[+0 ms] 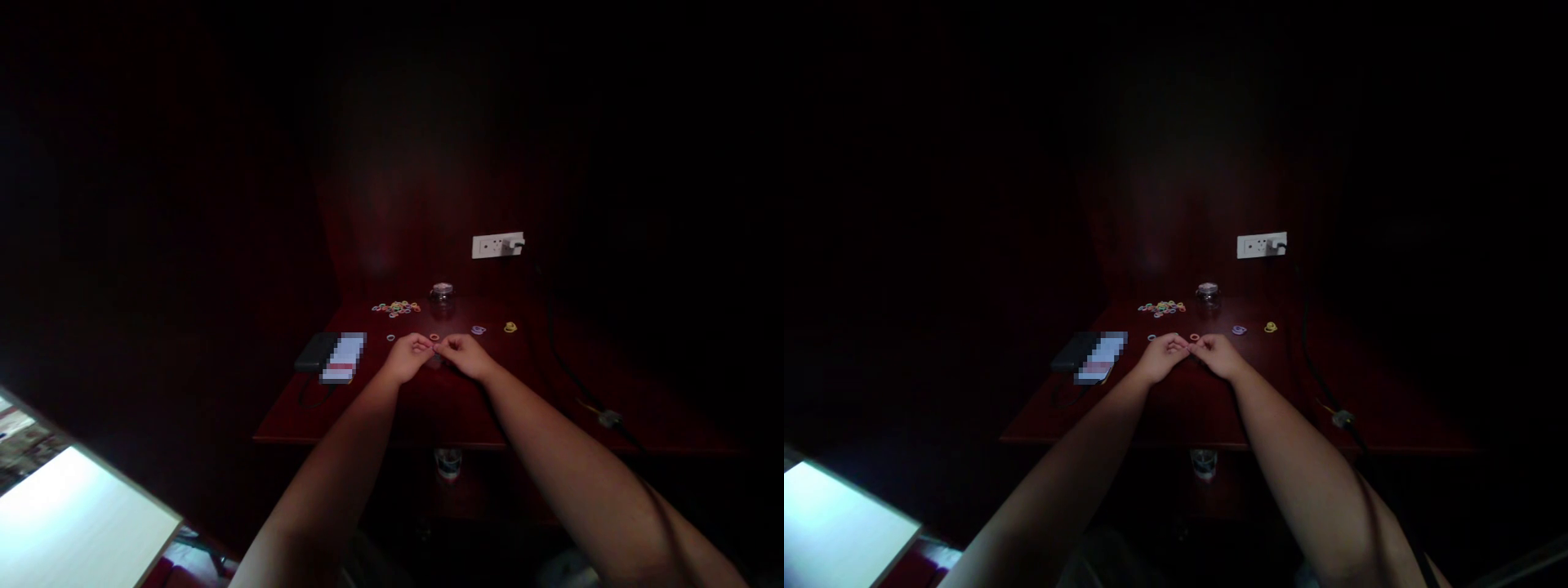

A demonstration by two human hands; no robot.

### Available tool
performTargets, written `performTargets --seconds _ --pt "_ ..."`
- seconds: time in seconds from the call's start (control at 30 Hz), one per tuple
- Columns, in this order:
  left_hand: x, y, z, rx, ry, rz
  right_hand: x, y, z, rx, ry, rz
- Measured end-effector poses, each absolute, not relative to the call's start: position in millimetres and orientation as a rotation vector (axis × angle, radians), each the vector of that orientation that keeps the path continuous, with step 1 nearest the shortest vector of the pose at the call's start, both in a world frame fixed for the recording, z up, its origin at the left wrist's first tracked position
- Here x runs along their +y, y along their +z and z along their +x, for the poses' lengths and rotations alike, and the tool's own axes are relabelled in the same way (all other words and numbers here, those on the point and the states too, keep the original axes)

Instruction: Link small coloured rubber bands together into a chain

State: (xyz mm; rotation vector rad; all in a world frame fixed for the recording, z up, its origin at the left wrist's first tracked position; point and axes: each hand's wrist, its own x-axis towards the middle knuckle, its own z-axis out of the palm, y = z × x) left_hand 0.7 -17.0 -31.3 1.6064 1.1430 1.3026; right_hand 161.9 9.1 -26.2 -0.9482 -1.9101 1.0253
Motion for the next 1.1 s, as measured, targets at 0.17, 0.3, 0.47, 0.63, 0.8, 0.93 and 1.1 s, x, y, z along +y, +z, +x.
performTargets --seconds 0.17,0.3,0.47,0.63,0.8,0.93,1.1 --pt "-16.3 -32.5 0.9 1.138 1.323 1.600 8.6 -25.5 163.2 -1.916 1.027 -0.954" --pt "-17.4 -31.2 1.0 1.154 1.327 1.602 7.5 -24.5 163.9 -1.905 1.049 -0.937" --pt "-18.9 -28.4 1.6 1.159 1.317 1.589 7.0 -23.5 163.8 -1.914 1.083 -0.908" --pt "-18.8 -28.6 1.6 1.162 1.317 1.579 7.9 -23.9 163.4 -1.908 1.068 -0.943" --pt "-19.1 -27.9 1.4 1.209 1.297 1.587 9.1 -25.2 163.2 -1.904 1.050 -0.948" --pt "-19.2 -26.9 1.3 1.282 1.274 1.635 10.0 -26.9 163.4 -1.908 1.053 -0.939" --pt "-18.2 -27.9 0.7 1.327 1.242 1.656 10.3 -26.8 163.8 -1.926 1.055 -0.931"
